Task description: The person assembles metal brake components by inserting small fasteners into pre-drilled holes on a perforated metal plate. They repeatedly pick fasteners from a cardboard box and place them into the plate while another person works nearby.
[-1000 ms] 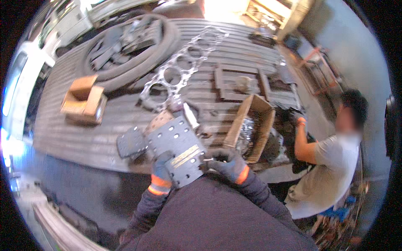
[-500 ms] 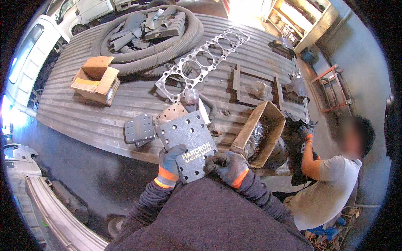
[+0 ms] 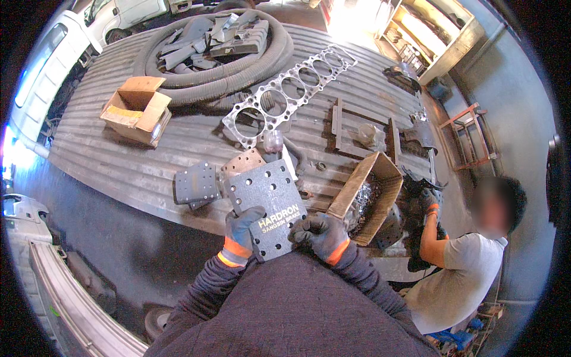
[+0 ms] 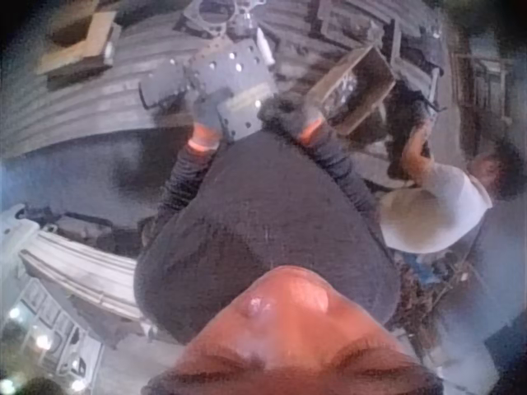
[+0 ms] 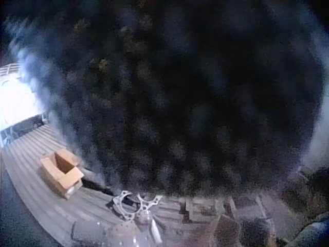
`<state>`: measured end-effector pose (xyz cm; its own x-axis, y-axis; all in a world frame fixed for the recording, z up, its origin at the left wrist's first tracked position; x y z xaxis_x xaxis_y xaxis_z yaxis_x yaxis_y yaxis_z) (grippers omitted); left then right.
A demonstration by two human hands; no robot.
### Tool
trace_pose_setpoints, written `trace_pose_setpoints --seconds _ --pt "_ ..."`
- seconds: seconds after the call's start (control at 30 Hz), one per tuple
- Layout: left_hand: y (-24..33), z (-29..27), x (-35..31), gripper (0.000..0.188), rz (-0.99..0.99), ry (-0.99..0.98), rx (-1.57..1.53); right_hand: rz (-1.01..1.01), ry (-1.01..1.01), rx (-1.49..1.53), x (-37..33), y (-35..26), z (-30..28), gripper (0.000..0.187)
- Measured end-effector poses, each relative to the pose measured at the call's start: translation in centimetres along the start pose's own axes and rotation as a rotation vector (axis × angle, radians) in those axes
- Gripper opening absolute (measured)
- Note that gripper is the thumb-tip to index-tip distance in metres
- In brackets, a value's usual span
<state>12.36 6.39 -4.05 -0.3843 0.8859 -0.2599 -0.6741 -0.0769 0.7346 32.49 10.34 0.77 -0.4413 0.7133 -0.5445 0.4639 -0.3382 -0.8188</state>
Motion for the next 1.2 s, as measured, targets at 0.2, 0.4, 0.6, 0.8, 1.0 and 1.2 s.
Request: trace_pose_setpoints --seconds 0.2,0.4,0.6,0.8,1.0,1.2 --pt "-2.7 -3.1 1.4 0.021 0.116 -0.05 0.113 -0.075 0.23 -0.06 0.5 1.7 -0.4 0.033" --pt "-2.2 -2.8 1.5 0.023 0.055 -0.005 0.123 0.138 0.046 0.824 1.7 1.5 -2.6 0.02" --pt "-0.5 -0.7 0.8 0.037 0.025 0.051 -0.116 0.366 0.077 1.462 3.2 9.9 -6.2 0.022" --pt "-1.3 -1.2 3.0 0.037 -0.015 0.05 -0.204 0.311 -0.23 1.241 1.9 9.0 -2.7 0.023" --pt "0.1 1.7 4.0 0.045 0.072 -0.082 -0.253 0.239 -0.038 0.82 0.4 3.0 -3.5 0.029" --pt "0.4 3.5 3.1 0.047 0.052 -0.106 -0.329 0.123 0.04 0.631 2.0 3.9 -3.9 0.042"
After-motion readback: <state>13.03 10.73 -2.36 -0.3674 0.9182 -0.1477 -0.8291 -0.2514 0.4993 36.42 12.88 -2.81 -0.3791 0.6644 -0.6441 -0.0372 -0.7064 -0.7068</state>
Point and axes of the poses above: each hand's wrist, its own x-axis towards the middle knuckle, its own z-axis out of the palm, y = z × x, the point moved 6 cm from there along x, towards the middle knuckle, and after that the axes turned 15 degrees about z, right-handed, at the moved point
